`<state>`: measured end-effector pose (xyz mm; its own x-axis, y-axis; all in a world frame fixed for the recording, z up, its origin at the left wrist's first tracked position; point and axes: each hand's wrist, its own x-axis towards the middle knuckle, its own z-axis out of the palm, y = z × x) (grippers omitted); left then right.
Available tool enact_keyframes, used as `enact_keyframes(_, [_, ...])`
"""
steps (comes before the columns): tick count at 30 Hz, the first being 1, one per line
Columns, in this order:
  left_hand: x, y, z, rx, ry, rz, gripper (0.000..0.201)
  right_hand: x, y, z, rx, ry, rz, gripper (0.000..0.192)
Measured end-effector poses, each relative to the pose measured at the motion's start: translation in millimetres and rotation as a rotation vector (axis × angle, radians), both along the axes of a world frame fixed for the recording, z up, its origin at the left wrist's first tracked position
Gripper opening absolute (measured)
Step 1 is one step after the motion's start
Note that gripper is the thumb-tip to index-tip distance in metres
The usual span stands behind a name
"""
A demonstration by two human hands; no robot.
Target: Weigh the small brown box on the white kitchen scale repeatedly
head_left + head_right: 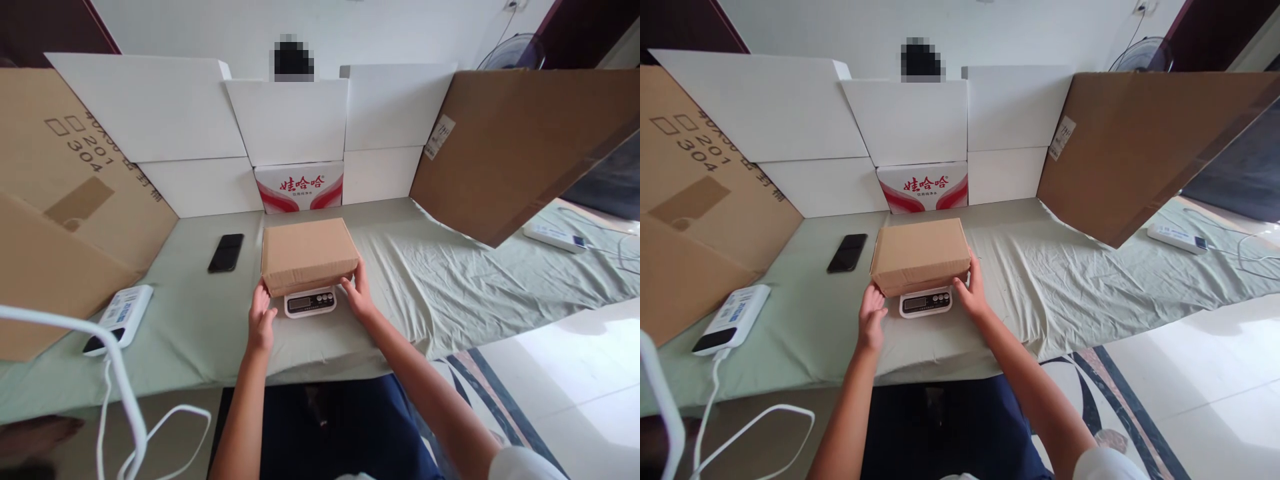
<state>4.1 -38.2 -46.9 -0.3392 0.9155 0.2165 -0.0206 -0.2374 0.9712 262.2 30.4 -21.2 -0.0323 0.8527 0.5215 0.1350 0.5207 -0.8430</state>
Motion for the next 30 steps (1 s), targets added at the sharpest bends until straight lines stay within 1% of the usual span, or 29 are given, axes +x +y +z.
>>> enact_keyframes(6, [3,3,3.1,0.025,0.018,0.003,0.077,0,3,-3.1,0.027,-0.021,-0.003,0.079])
enact_keyframes(14, [5,9,8.8,0.031,0.061,-0.022,0.077,-2,11,-10.2,0.066,-0.062,-0.030,0.080])
enact_keyframes(19, [4,9,8.7,0.020,0.117,-0.019,0.075,-3,12,-7.1,0.075,-0.073,-0.027,0.080])
enact_keyframes(23, [3,10,7.1,0.026,0.125,-0.028,0.076,-5,11,-3.4,0.072,-0.060,-0.031,0.080])
enact_keyframes(26, [3,11,6.7,-0.002,0.124,-0.030,0.077,-6,11,-2.5,0.058,-0.052,-0.030,0.080])
enact_keyframes(28, [3,10,8.0,0.001,0.101,-0.009,0.078,-6,11,-3.0,0.052,-0.049,-0.033,0.080])
enact_keyframes(30, [4,9,10.5,0.048,0.059,0.030,0.081,-4,11,-3.8,0.048,-0.022,-0.047,0.081])
